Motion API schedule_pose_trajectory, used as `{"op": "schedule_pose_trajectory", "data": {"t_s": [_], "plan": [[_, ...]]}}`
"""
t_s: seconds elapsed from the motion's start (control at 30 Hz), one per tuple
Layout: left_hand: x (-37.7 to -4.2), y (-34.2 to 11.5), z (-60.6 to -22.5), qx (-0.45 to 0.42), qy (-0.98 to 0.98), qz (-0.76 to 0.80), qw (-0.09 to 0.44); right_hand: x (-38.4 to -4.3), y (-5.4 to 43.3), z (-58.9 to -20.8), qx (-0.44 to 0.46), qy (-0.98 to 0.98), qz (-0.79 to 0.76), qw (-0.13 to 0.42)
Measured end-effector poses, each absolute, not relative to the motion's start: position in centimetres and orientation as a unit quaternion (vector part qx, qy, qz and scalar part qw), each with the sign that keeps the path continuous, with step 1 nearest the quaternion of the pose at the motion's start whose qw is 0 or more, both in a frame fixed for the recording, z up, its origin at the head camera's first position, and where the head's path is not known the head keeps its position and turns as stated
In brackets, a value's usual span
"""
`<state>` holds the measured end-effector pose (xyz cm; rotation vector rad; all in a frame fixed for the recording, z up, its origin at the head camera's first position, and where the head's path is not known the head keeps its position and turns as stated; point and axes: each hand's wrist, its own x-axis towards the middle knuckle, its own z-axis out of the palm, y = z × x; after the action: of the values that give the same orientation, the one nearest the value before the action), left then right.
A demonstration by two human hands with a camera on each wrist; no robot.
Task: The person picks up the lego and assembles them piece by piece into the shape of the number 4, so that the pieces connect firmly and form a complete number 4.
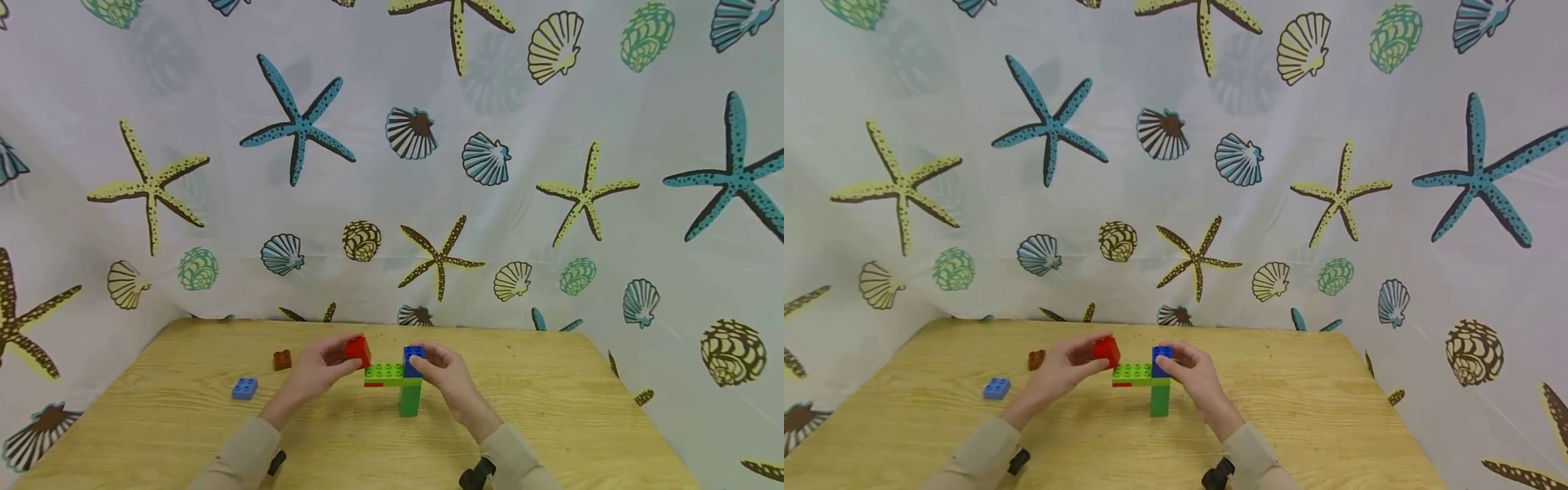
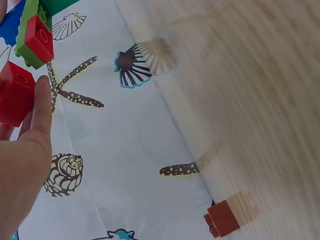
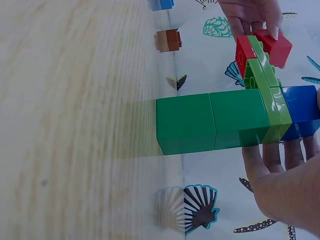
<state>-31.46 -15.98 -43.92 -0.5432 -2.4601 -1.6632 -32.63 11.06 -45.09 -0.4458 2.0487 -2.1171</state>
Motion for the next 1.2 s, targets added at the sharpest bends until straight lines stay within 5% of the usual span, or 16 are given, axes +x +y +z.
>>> {"op": "schedule_pose_trajectory", "data": {"t_s": [1.2], "plan": [[-31.3, -14.0, -45.0, -0.294, -0.851, -0.43, 0.068, -32.6, 10.8, -45.1, -0.14, 0.685, -0.711, 0.074]]}}
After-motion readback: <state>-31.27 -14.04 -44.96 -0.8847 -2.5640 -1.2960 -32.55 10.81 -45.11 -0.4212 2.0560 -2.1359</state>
